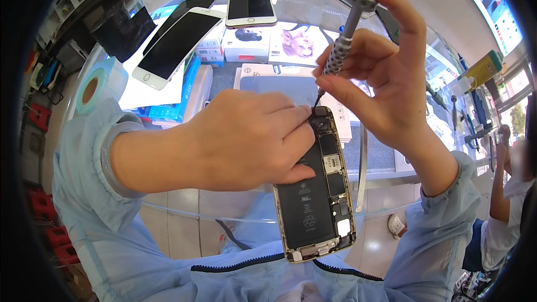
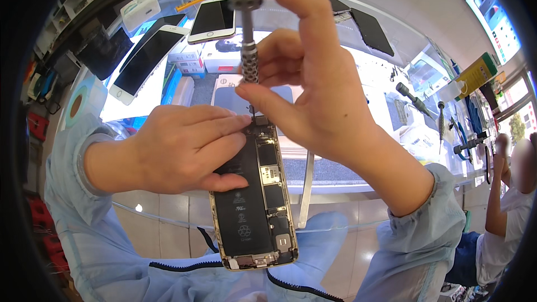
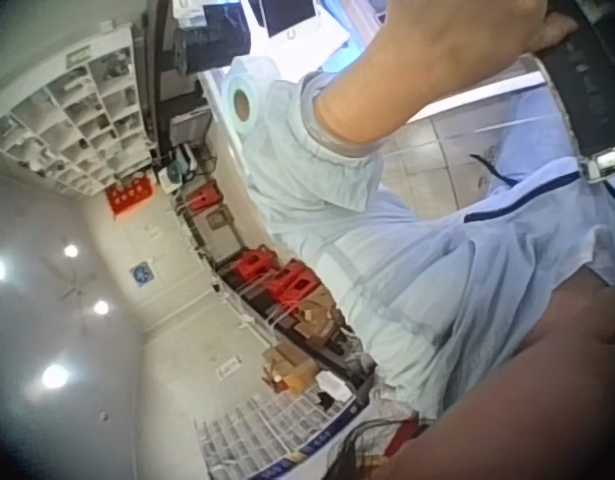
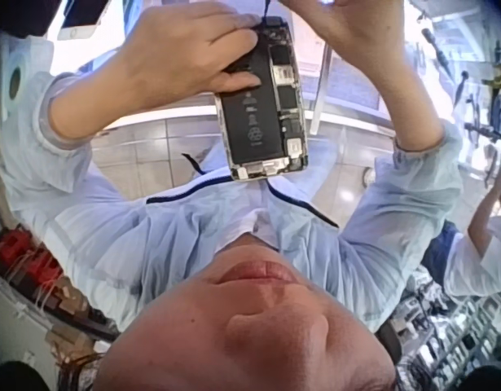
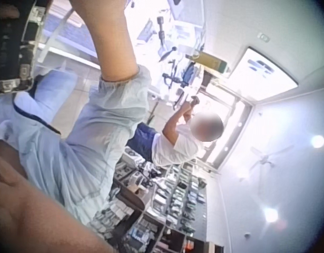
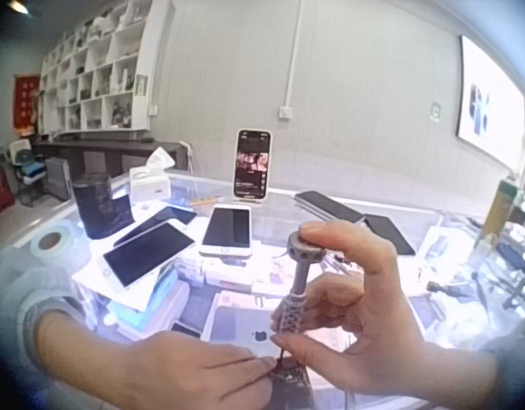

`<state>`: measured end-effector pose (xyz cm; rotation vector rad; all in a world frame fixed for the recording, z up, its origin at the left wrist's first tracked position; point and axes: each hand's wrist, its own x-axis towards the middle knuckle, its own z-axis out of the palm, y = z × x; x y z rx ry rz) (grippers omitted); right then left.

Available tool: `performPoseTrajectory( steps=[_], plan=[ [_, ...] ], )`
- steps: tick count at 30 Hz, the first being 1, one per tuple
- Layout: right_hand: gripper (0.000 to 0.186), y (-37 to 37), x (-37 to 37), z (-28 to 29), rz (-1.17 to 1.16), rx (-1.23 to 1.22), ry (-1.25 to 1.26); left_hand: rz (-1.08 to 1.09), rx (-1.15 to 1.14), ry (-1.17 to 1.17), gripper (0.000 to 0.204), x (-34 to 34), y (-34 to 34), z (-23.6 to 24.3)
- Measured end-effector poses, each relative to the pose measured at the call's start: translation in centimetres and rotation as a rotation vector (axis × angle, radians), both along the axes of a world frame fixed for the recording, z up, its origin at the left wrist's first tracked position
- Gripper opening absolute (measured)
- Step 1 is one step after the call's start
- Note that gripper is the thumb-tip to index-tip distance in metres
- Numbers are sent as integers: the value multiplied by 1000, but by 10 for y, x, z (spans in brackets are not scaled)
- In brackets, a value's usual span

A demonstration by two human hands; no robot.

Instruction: The person disassembles a smartphone by removing screws and detaching internal components. They use a screwdriver and tweezers to carefully lift and separate parts, including the battery and display assembly.

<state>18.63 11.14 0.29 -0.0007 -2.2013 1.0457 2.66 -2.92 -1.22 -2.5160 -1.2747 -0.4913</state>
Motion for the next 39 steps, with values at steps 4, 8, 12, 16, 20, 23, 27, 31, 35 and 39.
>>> performPoseTrajectory(
  steps=[4,8,12,16,20,23,27,31,35,39],
  plan=[
    [88,5,1,-3,112,74,45,-19,22,-4,38,1,3,0],
    [87,11,2,1,-5,184,-35,-10,36,-2,37,0,2,-2],
    [94,7,-6,-6,170,-109,99,-9,23,-9,37,-1,2,-3],
    [90,6,-6,-8,124,124,170,-9,28,-32,37,-1,1,-3],
    [96,11,-2,-9,130,25,107,-7,28,-46,37,0,2,-4],
    [95,10,-5,-13,89,201,197,-4,15,-44,37,0,2,-3],
    [92,10,-2,-10,55,135,79,1,-6,-40,36,-1,2,-3],
    [95,10,-3,-10,103,178,91,3,-13,-44,36,-2,1,-3],
    [96,11,-3,-11,124,214,87,2,2,-51,37,-2,1,-4],
    [95,11,0,-8,123,199,82,3,3,-46,37,-1,1,-3]
  ],
)
